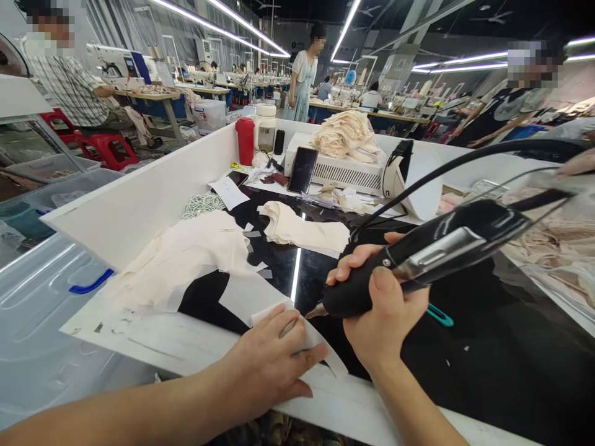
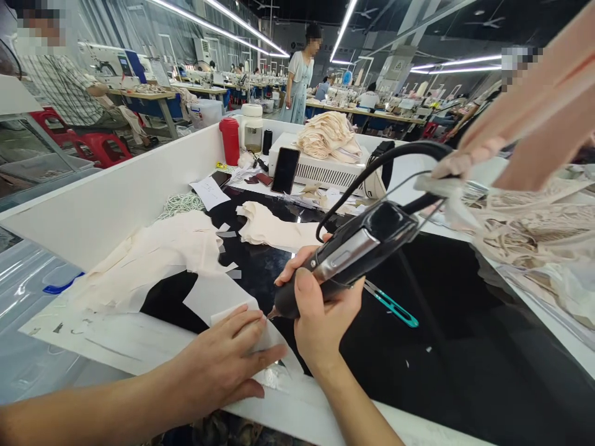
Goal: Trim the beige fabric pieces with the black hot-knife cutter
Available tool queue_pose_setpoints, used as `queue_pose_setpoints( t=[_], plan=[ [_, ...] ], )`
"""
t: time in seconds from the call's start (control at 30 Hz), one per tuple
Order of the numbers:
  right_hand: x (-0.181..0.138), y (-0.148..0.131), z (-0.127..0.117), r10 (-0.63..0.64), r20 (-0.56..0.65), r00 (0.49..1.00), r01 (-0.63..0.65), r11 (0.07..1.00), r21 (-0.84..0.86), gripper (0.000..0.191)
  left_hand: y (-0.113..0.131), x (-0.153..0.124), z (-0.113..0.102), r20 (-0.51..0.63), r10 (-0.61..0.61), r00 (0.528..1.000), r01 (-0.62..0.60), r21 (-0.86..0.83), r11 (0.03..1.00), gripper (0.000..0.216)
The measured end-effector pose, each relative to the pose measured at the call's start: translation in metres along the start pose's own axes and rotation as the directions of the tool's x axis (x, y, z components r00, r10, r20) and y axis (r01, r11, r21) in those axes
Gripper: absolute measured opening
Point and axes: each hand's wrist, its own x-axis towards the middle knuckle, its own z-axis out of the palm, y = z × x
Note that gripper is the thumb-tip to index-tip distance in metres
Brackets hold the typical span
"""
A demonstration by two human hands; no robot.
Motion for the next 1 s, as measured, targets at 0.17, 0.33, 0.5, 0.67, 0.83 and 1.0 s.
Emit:
queue_pose_setpoints(
  t=[0.17,0.33,0.5,0.67,0.83,1.0],
  plan=[
    [-0.003,0.002,-0.001,0.008,0.002,1.0,-0.008,1.0,-0.021,0.049,-0.001,-0.003,0.0,0.033,-0.01,0.999,0.01,-0.009,1.0,0.083],
    [-0.005,0.002,-0.002,0.013,0.002,1.0,-0.013,0.999,-0.03,0.05,-0.004,-0.002,-0.012,-0.036,-0.018,0.999,0.016,-0.055,0.998,0.06],
    [-0.004,0.001,-0.001,0.001,0.01,1.0,-0.001,1.0,0.012,0.05,-0.011,0.002,-0.026,-0.109,-0.076,0.991,0.068,-0.076,0.995,0.031],
    [-0.003,0.0,0.0,-0.009,0.008,1.0,0.009,0.999,0.049,0.051,-0.019,0.002,-0.023,-0.114,-0.058,0.992,0.053,-0.049,0.997,0.025],
    [-0.002,0.0,0.0,-0.004,0.01,1.0,0.004,0.998,0.055,0.048,-0.02,-0.003,-0.018,-0.147,-0.048,0.988,0.041,-0.051,0.998,0.026],
    [0.0,0.002,0.003,-0.025,0.002,1.0,0.025,0.998,0.063,0.046,-0.018,-0.004,-0.017,-0.139,-0.033,0.99,0.033,-0.007,0.999,0.025]
  ],
)
